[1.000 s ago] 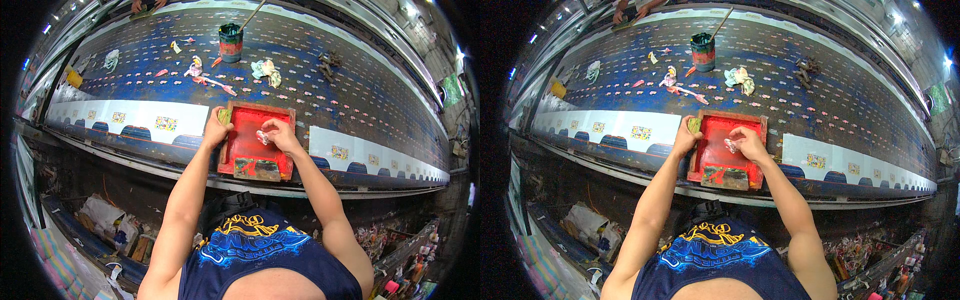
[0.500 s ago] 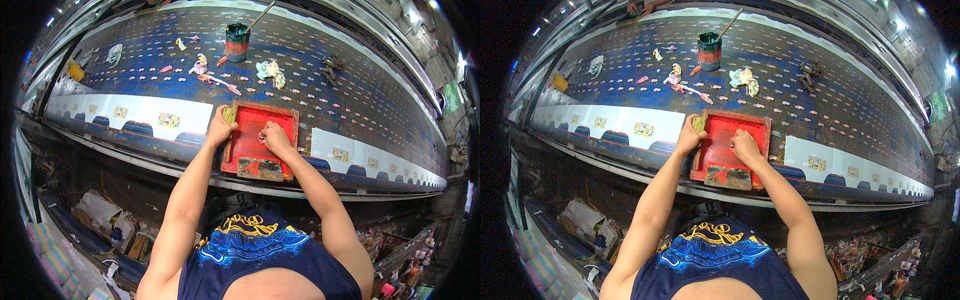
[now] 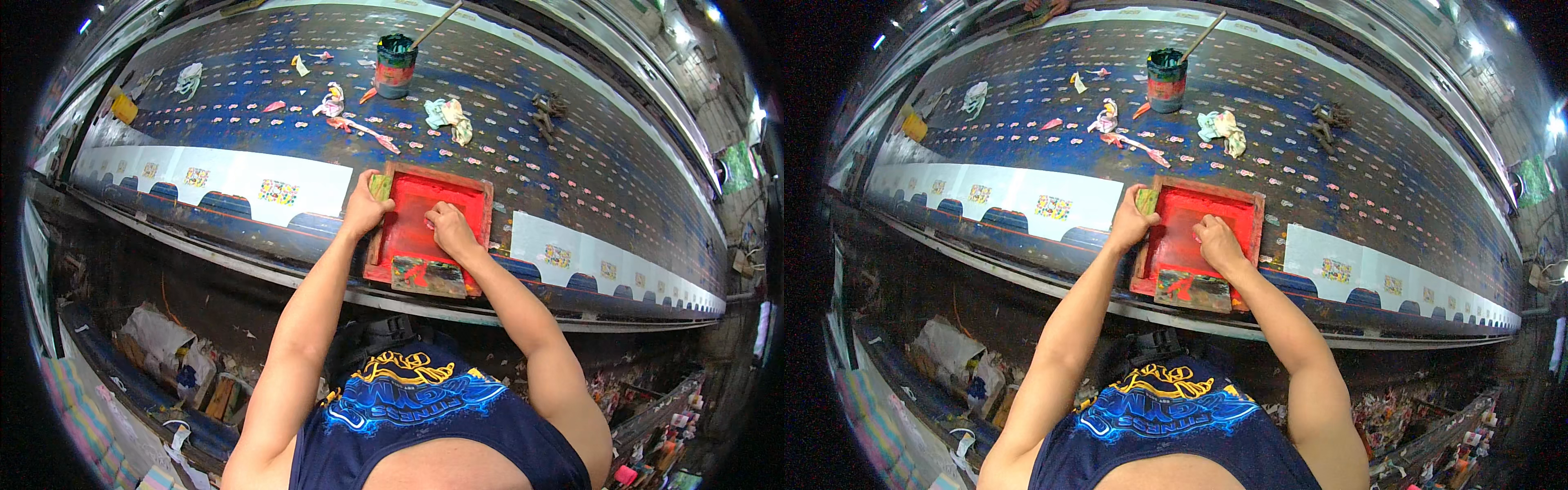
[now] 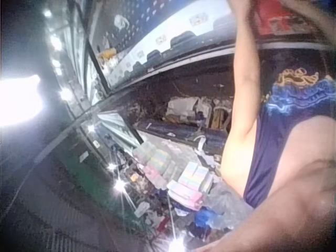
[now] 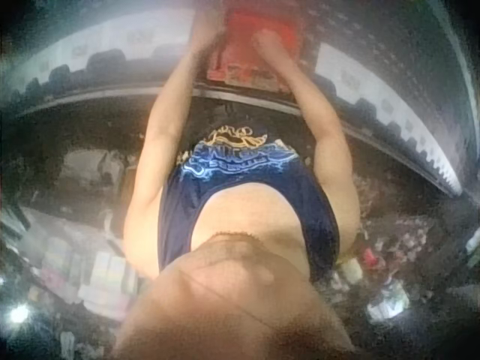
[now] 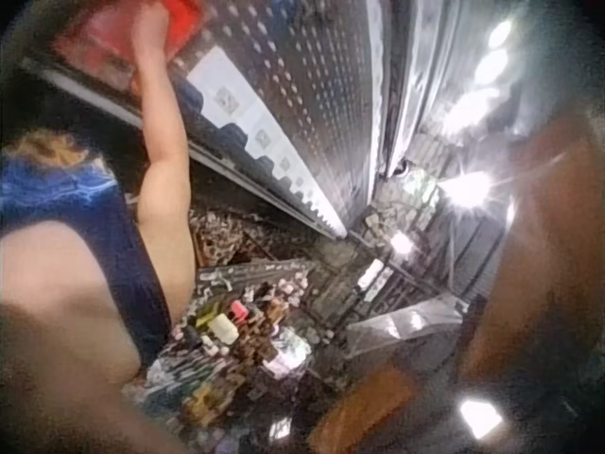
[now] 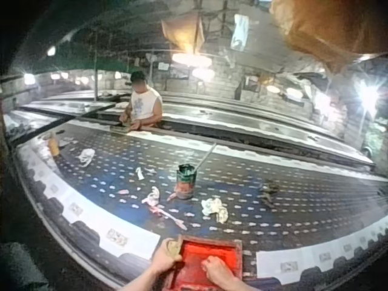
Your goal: The person uses a squeegee to spread red ink across a screen printing frame held over a conveyor belt of white fabric panels. The person repeatedly wipes the screen surface with a cloth between passes.
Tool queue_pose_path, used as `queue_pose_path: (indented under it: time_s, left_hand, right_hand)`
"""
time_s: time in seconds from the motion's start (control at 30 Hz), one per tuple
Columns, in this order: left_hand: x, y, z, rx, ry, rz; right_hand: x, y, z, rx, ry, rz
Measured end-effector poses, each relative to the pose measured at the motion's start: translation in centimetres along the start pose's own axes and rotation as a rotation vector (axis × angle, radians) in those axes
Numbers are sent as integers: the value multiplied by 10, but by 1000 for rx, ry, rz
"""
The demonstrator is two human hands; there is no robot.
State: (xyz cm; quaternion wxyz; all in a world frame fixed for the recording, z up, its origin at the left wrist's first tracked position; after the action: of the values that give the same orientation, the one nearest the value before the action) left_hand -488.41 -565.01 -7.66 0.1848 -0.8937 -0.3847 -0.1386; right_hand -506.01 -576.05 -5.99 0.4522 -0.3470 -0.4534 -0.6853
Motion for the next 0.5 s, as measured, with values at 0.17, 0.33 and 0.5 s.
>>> queue_pose_path:
  time_s: [0.17, 0.33, 0.5]
  left_hand:
    - [-2, -1, -1, 15, -18, 15]
    - [2, -2, 4, 23, -47, 31]
    - [2, -3, -5, -28, -8, -13]
  right_hand:
    - [-8, 26, 3, 63, -46, -57]
    - [-23, 27, 29, 126, -7, 45]
    - [-11, 19, 10, 168, -68, 94]
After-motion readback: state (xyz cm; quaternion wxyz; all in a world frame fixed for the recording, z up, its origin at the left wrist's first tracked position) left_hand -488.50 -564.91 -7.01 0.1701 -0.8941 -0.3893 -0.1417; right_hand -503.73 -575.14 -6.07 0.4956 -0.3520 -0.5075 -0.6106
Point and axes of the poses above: each hand's wrist, its own y-axis towards the middle knuckle, its own x-axis out of the back of the hand, z = x × y, the point moved 10 cm from there along y, towards the middle knuckle, and after that the axes turned 8 degrees about x, right-handed, at the moved point
